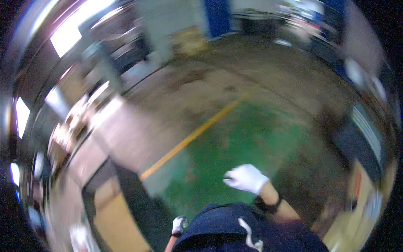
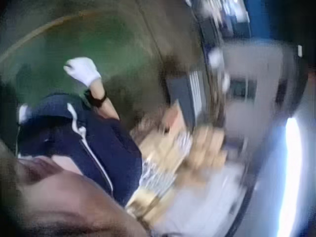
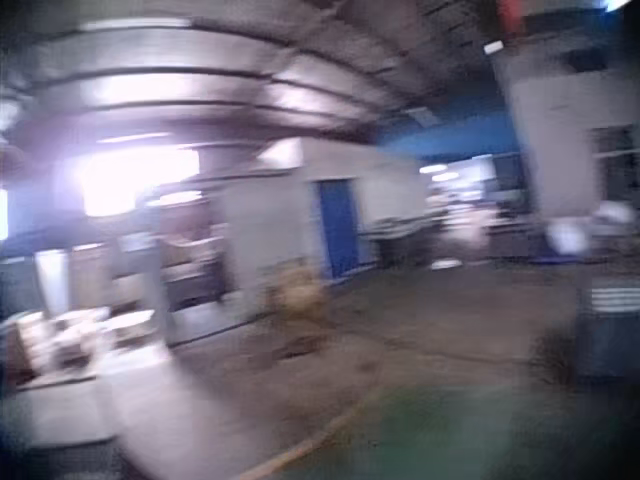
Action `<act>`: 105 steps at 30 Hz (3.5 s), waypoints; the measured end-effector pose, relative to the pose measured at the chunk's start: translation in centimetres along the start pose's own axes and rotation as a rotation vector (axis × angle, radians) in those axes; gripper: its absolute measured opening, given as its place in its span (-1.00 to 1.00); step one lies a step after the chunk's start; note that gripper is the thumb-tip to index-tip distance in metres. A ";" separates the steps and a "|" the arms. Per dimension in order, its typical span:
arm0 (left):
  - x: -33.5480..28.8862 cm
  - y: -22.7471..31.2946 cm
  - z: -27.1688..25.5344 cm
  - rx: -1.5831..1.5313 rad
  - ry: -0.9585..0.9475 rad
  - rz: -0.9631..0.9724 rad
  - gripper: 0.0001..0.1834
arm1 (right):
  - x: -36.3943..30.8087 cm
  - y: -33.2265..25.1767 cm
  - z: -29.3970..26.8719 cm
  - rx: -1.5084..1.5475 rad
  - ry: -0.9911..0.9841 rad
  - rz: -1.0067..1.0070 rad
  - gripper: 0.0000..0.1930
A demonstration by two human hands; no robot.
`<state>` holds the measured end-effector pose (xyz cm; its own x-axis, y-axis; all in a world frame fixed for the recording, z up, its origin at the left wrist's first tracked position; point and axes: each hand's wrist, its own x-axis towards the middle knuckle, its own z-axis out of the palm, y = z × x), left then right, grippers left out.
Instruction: Applying a liquid coating to engine pistons using a brush and organizing them into a storage cart.
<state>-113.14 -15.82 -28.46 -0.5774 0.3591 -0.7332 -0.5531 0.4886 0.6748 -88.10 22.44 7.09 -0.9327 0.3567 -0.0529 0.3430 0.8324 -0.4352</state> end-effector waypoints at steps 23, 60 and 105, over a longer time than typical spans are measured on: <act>22.1 14.8 37.5 2.072 -1.077 0.872 -0.62 | -20.0 19.9 -7.5 0.114 0.187 0.986 -0.62; -22.4 19.6 124.6 1.812 -1.827 1.261 -0.62 | -49.1 62.6 -26.6 0.214 0.619 1.208 -0.65; -3.9 5.8 148.0 2.053 -1.202 0.882 -0.64 | -76.7 95.7 -39.2 0.172 0.377 1.034 -0.63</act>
<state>-25.18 103.30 -34.02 0.5330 0.5100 -0.6751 0.8421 -0.3972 0.3648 20.61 91.40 4.71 -0.1030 0.9748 -0.1981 0.8881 0.0004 -0.4597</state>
